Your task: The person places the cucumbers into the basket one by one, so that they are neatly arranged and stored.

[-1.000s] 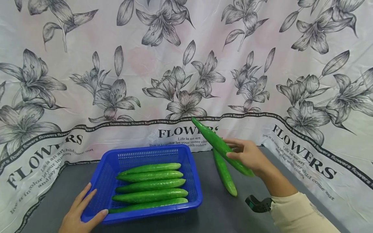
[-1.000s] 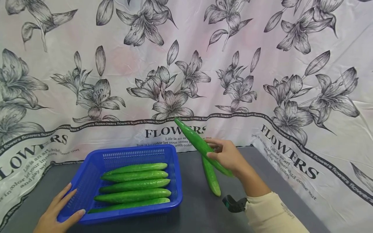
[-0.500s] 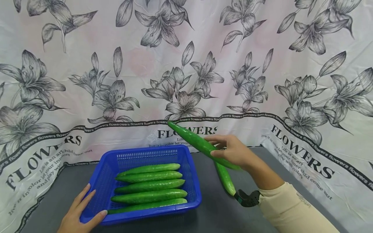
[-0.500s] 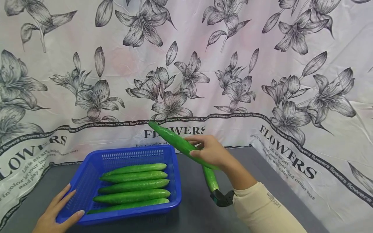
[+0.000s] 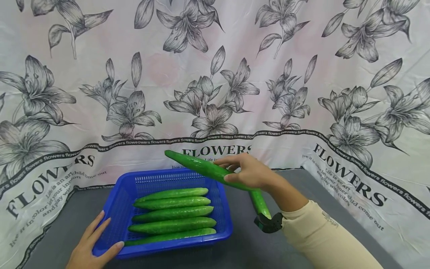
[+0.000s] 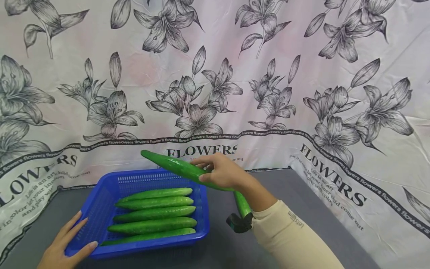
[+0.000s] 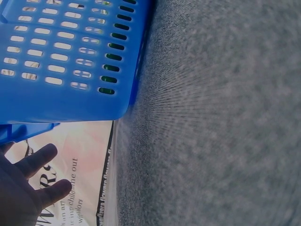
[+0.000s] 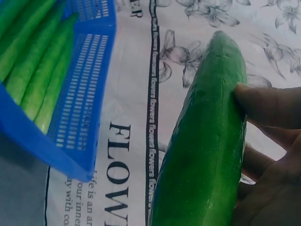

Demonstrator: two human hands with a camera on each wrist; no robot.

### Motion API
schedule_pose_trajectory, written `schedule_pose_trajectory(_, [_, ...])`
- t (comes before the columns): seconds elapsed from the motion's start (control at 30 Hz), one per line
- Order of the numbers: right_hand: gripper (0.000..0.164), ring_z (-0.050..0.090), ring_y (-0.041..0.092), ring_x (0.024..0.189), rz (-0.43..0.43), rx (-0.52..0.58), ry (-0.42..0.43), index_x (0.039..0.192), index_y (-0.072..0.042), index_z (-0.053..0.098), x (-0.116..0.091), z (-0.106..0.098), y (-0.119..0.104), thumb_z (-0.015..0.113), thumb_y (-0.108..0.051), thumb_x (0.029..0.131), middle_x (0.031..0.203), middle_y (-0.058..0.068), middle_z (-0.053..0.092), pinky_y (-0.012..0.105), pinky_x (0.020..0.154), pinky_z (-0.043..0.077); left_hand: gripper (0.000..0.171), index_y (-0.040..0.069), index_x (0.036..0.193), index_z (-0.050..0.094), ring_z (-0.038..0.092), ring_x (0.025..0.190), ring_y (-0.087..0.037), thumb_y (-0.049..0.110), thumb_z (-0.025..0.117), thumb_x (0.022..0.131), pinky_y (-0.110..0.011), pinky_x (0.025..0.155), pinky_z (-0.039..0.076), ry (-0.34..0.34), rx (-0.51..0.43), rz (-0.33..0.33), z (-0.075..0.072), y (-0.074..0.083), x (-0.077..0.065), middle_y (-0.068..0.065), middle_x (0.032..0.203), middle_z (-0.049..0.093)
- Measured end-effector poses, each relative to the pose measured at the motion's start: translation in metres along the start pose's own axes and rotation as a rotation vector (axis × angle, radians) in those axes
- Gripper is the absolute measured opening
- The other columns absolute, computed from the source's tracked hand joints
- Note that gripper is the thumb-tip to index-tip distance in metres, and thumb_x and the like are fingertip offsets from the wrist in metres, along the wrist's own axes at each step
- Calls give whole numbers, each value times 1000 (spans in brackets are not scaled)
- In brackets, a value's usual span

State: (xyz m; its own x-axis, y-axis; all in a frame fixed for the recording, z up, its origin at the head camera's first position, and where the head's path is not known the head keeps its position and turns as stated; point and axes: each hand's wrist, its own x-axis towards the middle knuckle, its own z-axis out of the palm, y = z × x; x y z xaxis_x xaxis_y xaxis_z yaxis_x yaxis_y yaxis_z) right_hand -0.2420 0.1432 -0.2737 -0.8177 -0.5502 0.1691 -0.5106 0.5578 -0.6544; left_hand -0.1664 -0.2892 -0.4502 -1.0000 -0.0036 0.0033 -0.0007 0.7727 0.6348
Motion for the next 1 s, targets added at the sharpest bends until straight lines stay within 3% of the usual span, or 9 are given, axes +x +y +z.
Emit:
schedule_pose_trajectory(0.2, [46, 55, 24, 116, -14, 13, -58, 134, -20, 61, 16, 8, -8, 66, -8, 90, 123, 3, 62, 47, 93, 47, 89, 1, 151, 28, 22, 130, -56, 54, 62, 89, -75, 85, 30, 23, -4, 15, 0, 2, -2, -18, 159, 5])
schedule_pose_trajectory(0.53, [46, 52, 20, 121, -50, 120, -241, 134, -17, 60, 46, 32, -9, 66, -3, 91, 134, 0, 56, 35, 96, 47, 90, 1, 151, 29, 21, 130, -56, 56, 63, 88, -76, 86, 29, 31, -7, 8, 0, 3, -2, -18, 158, 6])
schedule_pose_trajectory(0.7, [46, 53, 18, 120, 1, 148, -306, 132, -20, 62, 63, 50, -7, 68, -3, 89, 131, -3, 57, 32, 94, 47, 90, 1, 151, 29, 21, 130, -57, 55, 64, 88, -76, 86, 29, 33, -8, 11, -1, 4, -3, -19, 158, 7])
schedule_pose_trajectory(1.0, [44, 51, 23, 123, 93, 182, -428, 125, -17, 67, 85, 86, 5, 70, 4, 86, 129, 4, 59, 29, 82, 53, 87, 3, 151, 31, 23, 131, -55, 52, 66, 88, -75, 86, 30, 64, -25, 46, 0, 3, -5, -15, 159, 9])
